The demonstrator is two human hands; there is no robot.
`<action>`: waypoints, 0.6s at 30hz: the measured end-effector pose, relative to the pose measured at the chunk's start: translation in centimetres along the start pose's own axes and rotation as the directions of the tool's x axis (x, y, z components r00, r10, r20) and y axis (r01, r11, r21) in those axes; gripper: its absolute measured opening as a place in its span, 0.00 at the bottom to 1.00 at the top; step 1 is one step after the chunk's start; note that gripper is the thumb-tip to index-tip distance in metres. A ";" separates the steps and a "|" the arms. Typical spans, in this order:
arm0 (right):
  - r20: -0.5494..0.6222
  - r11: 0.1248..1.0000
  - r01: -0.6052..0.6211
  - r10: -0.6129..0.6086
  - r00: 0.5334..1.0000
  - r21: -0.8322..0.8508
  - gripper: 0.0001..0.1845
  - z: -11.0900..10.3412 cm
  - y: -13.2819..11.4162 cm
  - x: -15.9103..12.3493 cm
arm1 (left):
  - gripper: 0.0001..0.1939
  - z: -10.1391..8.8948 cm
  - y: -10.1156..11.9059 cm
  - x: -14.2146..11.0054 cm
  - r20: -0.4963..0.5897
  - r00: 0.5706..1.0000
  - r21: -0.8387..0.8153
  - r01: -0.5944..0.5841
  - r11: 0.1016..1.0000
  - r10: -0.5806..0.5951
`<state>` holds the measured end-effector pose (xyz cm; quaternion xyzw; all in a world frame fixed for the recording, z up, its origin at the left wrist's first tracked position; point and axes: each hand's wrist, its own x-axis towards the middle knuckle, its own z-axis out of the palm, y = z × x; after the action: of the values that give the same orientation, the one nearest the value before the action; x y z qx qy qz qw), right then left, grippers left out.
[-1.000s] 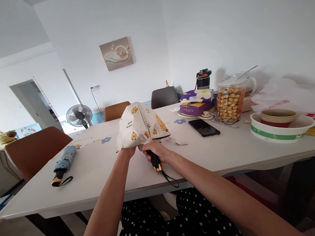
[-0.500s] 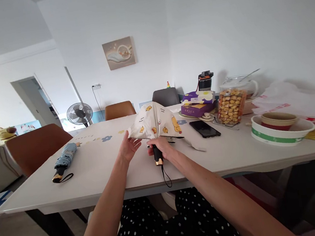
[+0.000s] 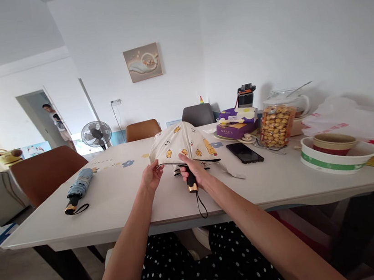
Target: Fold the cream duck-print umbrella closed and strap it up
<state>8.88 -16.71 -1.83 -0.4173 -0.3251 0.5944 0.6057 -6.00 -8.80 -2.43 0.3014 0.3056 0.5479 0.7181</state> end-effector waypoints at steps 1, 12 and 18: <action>-0.023 1.000 0.000 0.000 1.000 -0.021 0.18 0.0 0.0 0.0 | 0.03 0.0 0.0 0.0 -0.007 1.000 0.011 0.010 1.000 -0.010; -0.110 0.981 0.024 -0.046 0.993 -0.192 0.12 0.5 0.1 -0.4 | 0.03 -0.8 -0.5 0.4 -0.192 0.981 0.156 0.003 0.988 0.027; -0.116 0.972 0.039 -0.067 0.991 -0.231 0.12 0.7 0.2 -0.4 | 0.06 -1.1 -0.7 0.1 -0.291 0.898 0.316 -0.236 0.919 0.331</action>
<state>8.18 -17.00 -1.67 -0.5112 -0.3641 0.5097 0.5885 -6.37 -8.72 -3.64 0.3404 0.4493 0.6436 0.5177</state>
